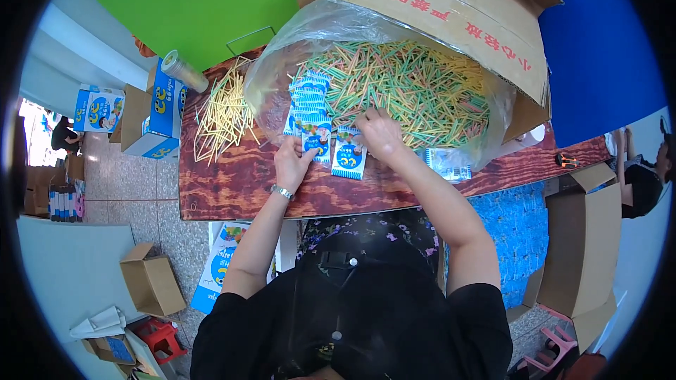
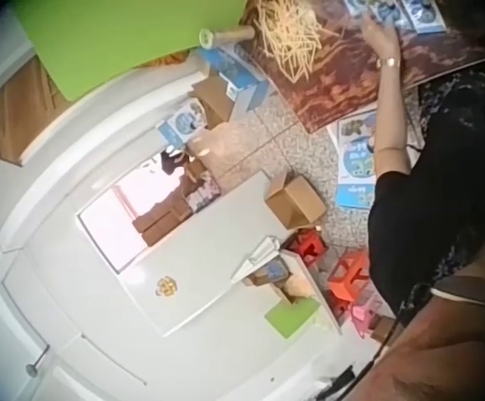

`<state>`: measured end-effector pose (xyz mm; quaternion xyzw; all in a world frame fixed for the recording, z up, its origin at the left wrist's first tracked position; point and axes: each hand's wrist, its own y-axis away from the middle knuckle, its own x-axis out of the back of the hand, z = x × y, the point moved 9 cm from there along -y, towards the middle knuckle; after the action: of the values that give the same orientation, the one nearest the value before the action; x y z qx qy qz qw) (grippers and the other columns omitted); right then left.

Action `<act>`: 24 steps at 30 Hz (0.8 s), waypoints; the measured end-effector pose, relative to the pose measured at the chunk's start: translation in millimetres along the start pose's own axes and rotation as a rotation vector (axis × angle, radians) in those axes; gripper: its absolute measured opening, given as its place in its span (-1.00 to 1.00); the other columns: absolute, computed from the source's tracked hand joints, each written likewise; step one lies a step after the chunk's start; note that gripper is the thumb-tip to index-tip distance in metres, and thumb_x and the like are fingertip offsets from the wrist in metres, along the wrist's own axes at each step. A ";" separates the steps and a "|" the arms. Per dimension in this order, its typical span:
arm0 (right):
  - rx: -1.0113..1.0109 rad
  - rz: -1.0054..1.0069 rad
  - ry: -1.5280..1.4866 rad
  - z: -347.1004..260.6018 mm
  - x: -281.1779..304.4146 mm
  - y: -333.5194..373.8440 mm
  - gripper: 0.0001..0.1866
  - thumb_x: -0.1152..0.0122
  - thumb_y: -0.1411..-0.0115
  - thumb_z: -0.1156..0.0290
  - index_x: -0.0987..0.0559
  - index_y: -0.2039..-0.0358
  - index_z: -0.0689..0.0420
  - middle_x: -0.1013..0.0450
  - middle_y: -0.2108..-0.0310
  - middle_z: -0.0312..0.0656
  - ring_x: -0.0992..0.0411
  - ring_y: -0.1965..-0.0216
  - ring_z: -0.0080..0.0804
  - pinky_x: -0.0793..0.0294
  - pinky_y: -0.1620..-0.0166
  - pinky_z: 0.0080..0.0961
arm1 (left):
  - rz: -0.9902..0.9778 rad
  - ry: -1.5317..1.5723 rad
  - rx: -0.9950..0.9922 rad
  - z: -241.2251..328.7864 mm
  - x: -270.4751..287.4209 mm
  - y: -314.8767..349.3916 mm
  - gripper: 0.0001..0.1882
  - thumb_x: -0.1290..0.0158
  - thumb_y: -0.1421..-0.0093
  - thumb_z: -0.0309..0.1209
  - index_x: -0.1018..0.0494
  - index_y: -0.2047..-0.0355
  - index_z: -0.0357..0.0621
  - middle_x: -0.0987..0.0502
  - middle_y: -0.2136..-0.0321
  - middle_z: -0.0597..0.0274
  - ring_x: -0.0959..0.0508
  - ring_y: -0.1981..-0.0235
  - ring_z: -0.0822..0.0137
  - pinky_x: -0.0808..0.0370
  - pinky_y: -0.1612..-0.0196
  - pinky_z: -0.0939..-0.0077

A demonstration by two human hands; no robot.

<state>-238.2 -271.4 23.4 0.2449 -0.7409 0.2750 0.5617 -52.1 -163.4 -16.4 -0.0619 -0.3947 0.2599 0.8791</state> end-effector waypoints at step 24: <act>0.179 0.111 -0.545 -9.2 84.6 28.8 -0.81 -0.25 -0.08 0.34 -0.55 0.32 0.14 -0.50 0.38 -0.12 -0.49 0.31 -0.11 -0.46 0.27 -0.25 | -0.284 0.398 -0.093 104.0 -20.8 3.5 -0.65 -0.20 -0.09 -0.33 -0.49 0.16 -0.26 -0.53 0.25 0.00 -0.50 0.15 0.06 -0.38 0.02 0.27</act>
<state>-272.2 -248.7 103.5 0.3172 -0.8497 0.2937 0.3019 -140.6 -180.9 39.6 -0.0965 -0.2299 0.0981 0.9634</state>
